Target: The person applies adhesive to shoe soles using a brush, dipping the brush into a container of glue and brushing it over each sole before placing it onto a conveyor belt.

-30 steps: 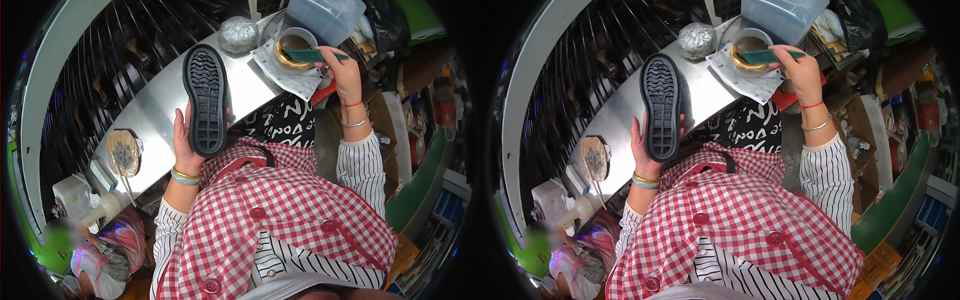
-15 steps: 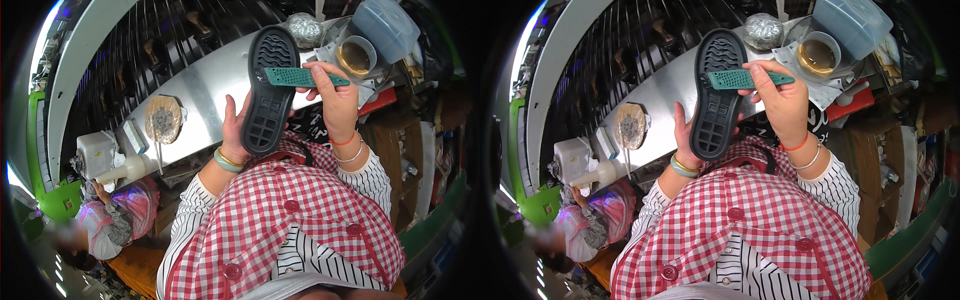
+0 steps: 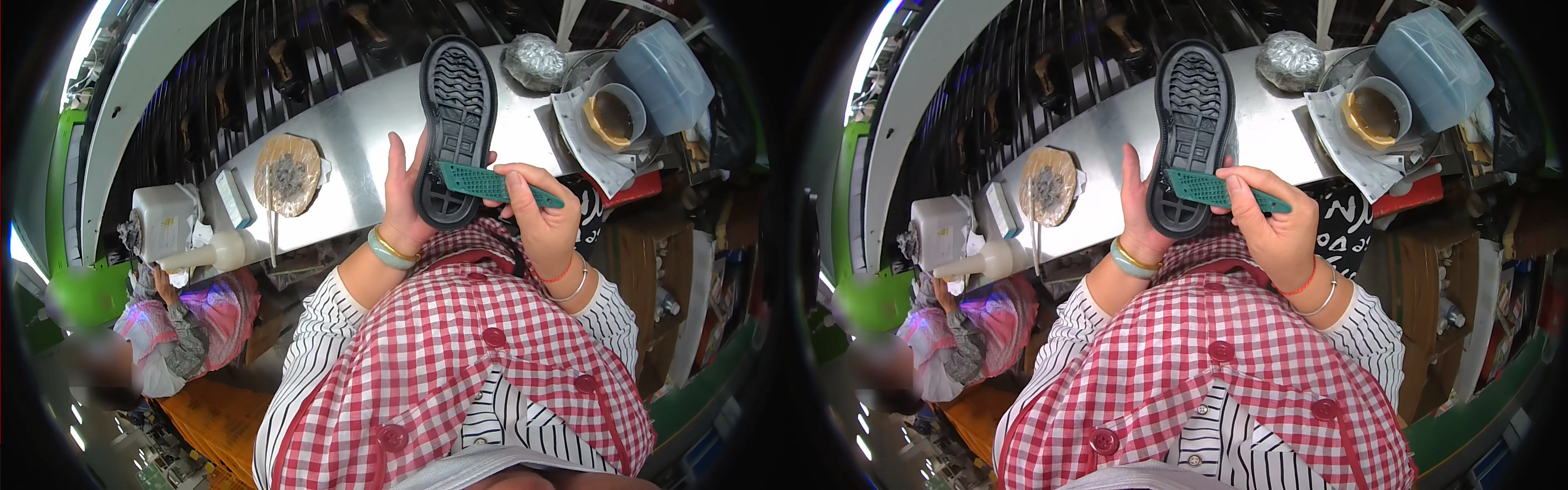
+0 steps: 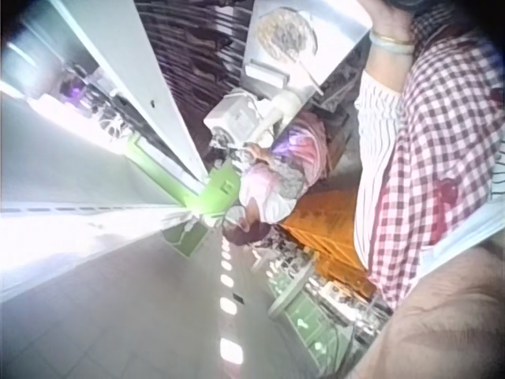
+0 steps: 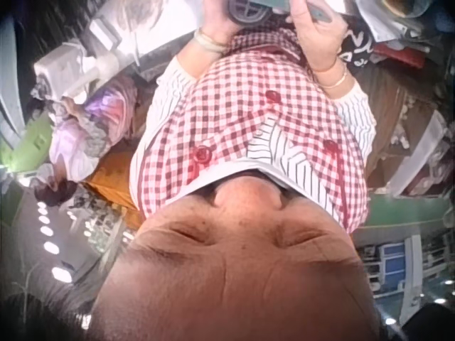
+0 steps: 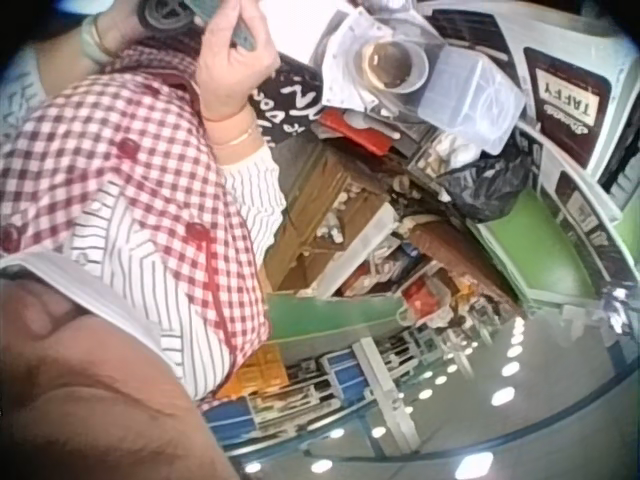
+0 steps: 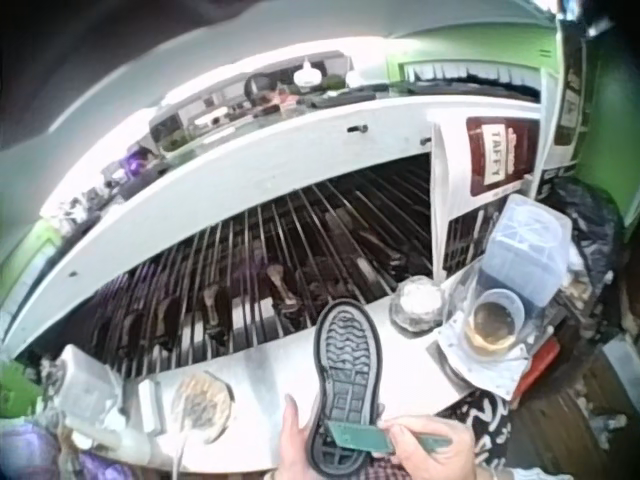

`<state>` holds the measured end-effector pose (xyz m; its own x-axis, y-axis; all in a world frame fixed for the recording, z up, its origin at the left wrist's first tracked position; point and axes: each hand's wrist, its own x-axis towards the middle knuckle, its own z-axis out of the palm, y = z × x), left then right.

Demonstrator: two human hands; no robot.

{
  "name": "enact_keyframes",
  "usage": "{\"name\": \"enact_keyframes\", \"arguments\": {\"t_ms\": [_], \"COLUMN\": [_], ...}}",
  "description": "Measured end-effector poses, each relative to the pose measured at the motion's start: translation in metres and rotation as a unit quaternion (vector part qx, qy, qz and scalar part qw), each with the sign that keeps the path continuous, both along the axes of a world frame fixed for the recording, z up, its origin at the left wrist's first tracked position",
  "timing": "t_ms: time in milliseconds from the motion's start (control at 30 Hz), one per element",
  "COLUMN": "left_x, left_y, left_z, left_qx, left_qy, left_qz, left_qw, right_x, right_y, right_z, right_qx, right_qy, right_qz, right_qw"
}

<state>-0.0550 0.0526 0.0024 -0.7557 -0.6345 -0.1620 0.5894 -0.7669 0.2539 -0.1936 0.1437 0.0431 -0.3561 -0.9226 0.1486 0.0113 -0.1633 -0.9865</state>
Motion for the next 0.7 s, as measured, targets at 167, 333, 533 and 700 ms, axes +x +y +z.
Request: {"name": "enact_keyframes", "arguments": {"t_ms": [167, 333, 533, 700], "left_x": [0.005, 0.01, 0.017, 0.019], "left_y": [-0.001, -0.002, -0.006, -0.012], "left_z": [-0.001, -0.001, 0.005, -0.001], "left_qx": [0.008, -0.004, -0.003, -0.02], "left_qy": [-0.01, -0.017, -0.101, -0.132], "left_qz": [0.013, -0.013, -0.085, -0.163], "left_qw": [1.0, 1.0, 0.991, 0.978], "right_x": [0.007, 0.0, -0.015, -0.024], "right_y": [0.003, 0.005, -0.01, -0.031], "right_z": [0.009, 0.017, 0.029, 0.043], "right_qx": [0.0, 0.037, 0.103, 0.178], "right_qy": [0.009, 0.023, 0.02, -0.001], "right_qz": [0.045, 0.104, 0.182, 0.261], "right_qw": [0.999, 0.994, 0.978, 0.949]}}
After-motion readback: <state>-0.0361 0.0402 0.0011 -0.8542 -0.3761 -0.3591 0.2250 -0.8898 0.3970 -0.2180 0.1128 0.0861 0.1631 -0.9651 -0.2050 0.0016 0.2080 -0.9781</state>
